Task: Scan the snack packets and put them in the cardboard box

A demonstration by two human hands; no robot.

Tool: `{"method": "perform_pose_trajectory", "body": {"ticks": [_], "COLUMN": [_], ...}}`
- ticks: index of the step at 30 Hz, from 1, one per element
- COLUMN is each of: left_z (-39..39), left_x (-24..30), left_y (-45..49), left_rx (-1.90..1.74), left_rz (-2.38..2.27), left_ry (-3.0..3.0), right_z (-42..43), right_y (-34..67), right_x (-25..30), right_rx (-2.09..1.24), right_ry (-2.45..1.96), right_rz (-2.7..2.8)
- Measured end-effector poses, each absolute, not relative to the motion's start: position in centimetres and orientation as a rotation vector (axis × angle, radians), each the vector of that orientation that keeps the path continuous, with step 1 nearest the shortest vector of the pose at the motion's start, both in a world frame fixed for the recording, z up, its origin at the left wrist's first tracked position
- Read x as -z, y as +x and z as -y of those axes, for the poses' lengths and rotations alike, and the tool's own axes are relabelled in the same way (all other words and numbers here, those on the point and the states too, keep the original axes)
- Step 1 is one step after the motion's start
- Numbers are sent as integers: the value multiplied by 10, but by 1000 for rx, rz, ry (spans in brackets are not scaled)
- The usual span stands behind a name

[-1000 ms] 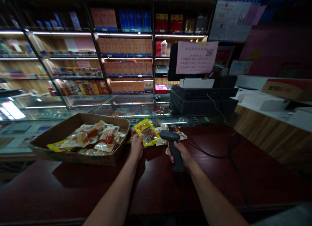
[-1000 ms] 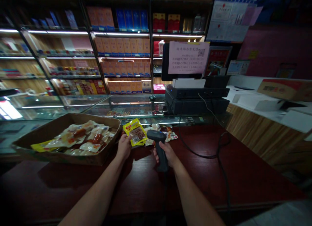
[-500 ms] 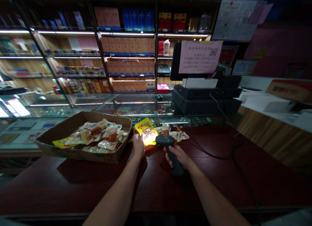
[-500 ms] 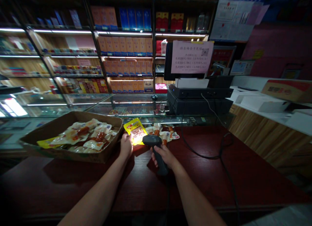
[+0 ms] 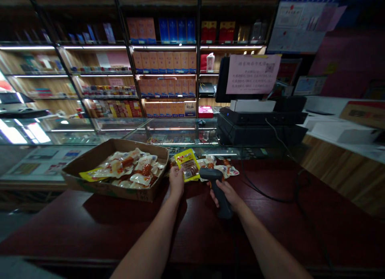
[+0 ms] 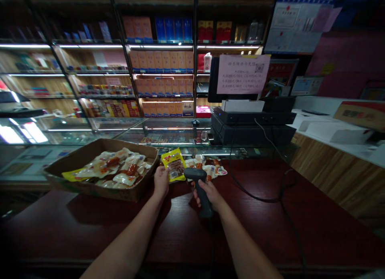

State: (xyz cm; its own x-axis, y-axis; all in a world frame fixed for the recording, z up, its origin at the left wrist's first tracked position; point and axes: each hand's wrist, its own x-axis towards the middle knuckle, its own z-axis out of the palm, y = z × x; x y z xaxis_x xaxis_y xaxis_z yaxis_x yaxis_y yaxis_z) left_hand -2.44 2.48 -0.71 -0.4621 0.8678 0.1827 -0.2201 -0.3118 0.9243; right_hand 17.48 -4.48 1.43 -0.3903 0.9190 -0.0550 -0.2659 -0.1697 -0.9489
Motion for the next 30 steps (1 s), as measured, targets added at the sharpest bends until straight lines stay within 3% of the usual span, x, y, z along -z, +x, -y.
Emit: {"method": "perform_pose_trajectory", "body": {"ticks": [14, 22, 26, 30], "left_z": [3, 1, 7, 7], "left_x": [-118, -120, -117, -91], "left_y": [-182, -219, -185, -126], "left_rx": [-2016, -1988, -2090, -1942], "left_rz": [-1996, -2171, -1999, -1751], "left_ry": [1347, 1657, 1926, 2036], "right_z": [30, 34, 37, 33], "right_y": [82, 25, 33, 64], "right_x": [-87, -92, -86, -78], "right_rx": [-1689, -1782, -1761, -1636], "right_ry": [-691, -569, -628, -726], "right_rz": [1249, 1310, 1287, 1202]}}
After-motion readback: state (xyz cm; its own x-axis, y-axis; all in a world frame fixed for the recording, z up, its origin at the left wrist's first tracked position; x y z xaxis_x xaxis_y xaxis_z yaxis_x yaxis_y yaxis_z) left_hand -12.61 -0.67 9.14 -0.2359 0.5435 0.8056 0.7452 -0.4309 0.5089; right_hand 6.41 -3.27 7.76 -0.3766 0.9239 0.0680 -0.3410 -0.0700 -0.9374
